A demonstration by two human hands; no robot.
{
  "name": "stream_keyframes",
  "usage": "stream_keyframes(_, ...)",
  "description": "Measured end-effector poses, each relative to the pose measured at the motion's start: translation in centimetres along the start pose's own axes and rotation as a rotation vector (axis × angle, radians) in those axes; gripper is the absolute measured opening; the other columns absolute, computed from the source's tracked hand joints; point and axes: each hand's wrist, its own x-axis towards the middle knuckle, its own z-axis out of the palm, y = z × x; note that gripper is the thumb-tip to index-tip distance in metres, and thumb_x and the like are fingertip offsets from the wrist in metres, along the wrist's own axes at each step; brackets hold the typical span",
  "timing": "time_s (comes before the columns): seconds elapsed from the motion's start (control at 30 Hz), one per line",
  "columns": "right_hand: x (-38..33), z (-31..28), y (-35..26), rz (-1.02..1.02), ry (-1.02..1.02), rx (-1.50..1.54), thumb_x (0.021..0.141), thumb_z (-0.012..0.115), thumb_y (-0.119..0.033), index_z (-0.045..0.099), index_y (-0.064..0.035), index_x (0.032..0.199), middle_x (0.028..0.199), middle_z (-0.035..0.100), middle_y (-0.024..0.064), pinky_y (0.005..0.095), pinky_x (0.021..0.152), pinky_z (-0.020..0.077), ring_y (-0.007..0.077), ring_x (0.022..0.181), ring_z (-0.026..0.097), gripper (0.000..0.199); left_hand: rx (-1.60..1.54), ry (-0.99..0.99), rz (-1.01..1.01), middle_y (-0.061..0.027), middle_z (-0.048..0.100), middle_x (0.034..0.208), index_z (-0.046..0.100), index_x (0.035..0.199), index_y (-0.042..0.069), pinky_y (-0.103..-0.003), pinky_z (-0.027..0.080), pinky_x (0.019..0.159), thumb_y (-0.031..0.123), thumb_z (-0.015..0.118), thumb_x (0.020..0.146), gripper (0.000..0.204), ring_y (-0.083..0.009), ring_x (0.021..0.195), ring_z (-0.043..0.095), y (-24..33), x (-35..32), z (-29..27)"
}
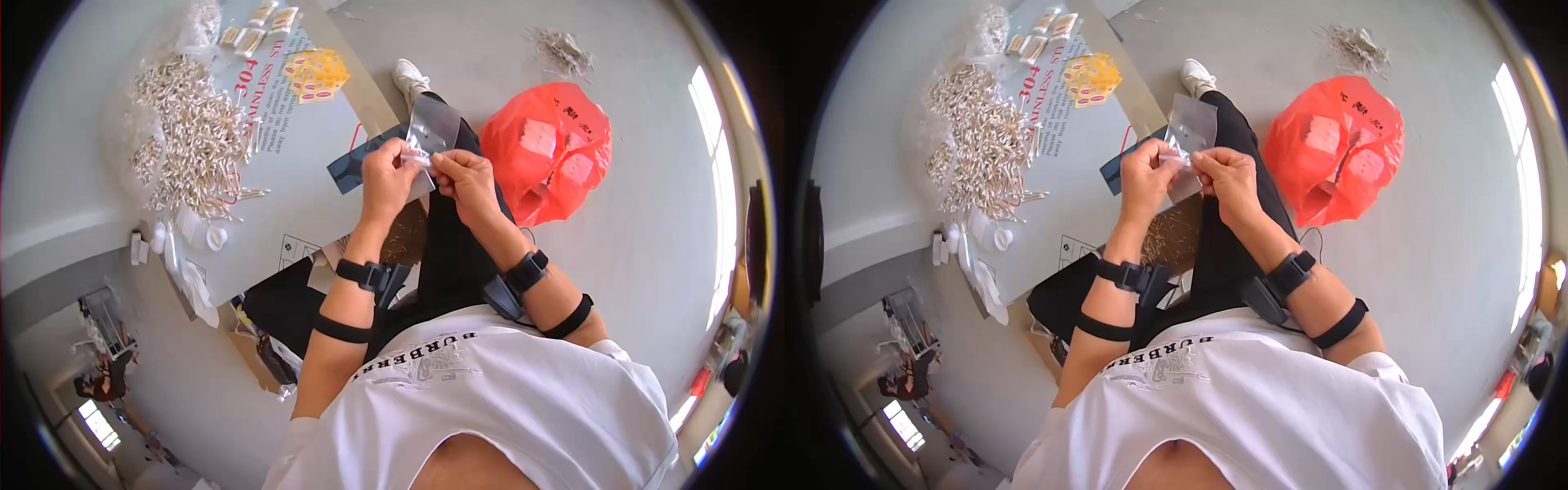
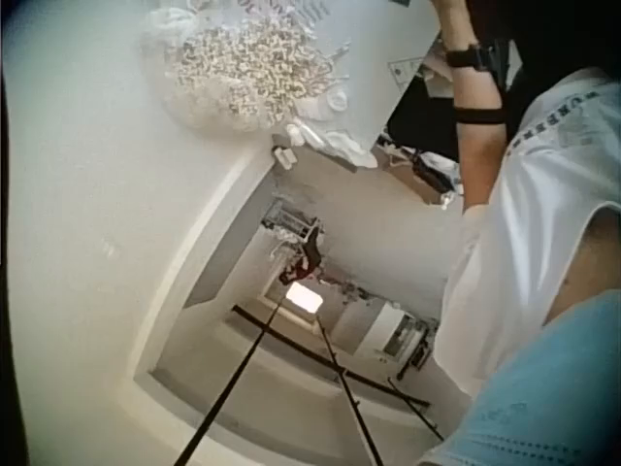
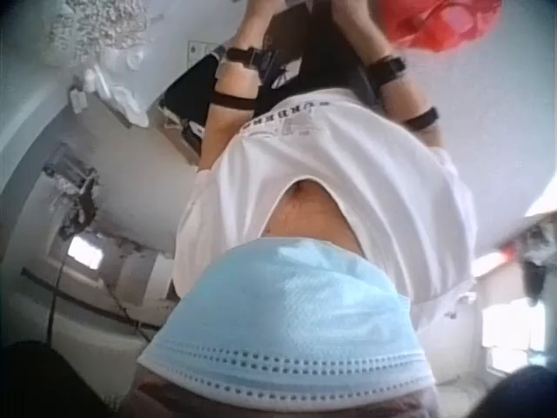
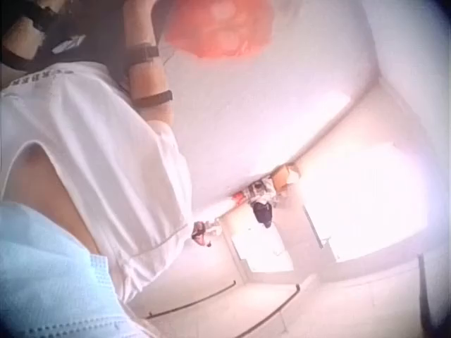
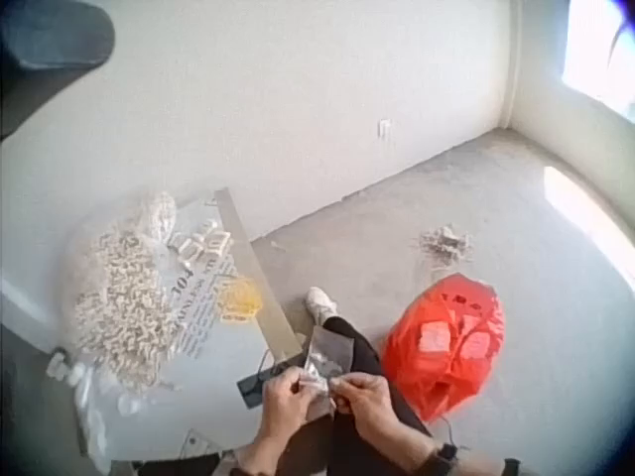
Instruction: Manually counting and packaging cotton swabs into small plastic bags and sealing them with adhesive labels.
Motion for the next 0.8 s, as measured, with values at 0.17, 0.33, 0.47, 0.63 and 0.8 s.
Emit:
stream_keyframes(0.17,5.9,-0.7,-0.9,-0.347,0.220,-0.154,0.086,0.069,-0.010,0.071,0.0003,0.079,0.062,0.059,-0.0013,0.0212,0.048,0.0372,0.0048,0.053,0.048,0.013,0.496,-0.044,0.414,-0.0060,0.064,0.080,0.072,0.092,0.010,-0.037,0.048,0.073,0.009,0.068,0.081,0.012,-0.0247,0.083,0.061,-0.5,8.4,0.3)
stream_keyframes(0.33,9.2,-1.4,0.6,-0.305,0.380,-0.163,0.084,0.069,-0.009,0.071,0.0028,0.076,0.061,0.061,0.0015,0.0240,0.053,0.0429,0.0067,0.055,0.052,0.014,0.818,-0.106,0.432,-0.0021,0.060,0.084,0.074,0.094,0.021,-0.041,0.041,0.085,0.016,0.071,0.079,0.016,-0.0250,0.099,0.054,-1.4,11.4,1.3)
stream_keyframes(0.47,9.6,-2.2,1.1,-0.267,0.384,-0.231,0.087,0.068,-0.012,0.070,0.0014,0.082,0.066,0.060,0.0015,0.0205,0.043,0.0389,0.0054,0.052,0.049,0.015,0.898,-0.104,0.459,0.0005,0.060,0.088,0.075,0.095,0.023,-0.041,0.037,0.090,0.016,0.072,0.078,0.019,-0.0224,0.105,0.051,-2.0,11.2,1.8)
stream_keyframes(0.63,8.8,-1.3,0.5,-0.178,0.353,-0.216,0.088,0.068,-0.012,0.069,0.0017,0.082,0.066,0.059,0.0014,0.0206,0.043,0.0391,0.0058,0.051,0.049,0.015,0.920,-0.099,0.515,0.0007,0.060,0.089,0.075,0.095,0.022,-0.040,0.037,0.091,0.015,0.071,0.078,0.019,-0.0219,0.105,0.051,-2.8,11.3,1.1)
stream_keyframes(0.8,6.3,-0.4,0.7,-0.159,0.303,-0.111,0.087,0.069,-0.012,0.069,0.0016,0.078,0.060,0.057,0.0004,0.0217,0.043,0.0372,0.0055,0.050,0.048,0.017,0.928,-0.265,0.482,-0.0010,0.063,0.094,0.073,0.100,0.018,-0.039,0.040,0.093,0.011,0.064,0.081,0.022,-0.0248,0.108,0.051,-2.0,11.2,-0.7)
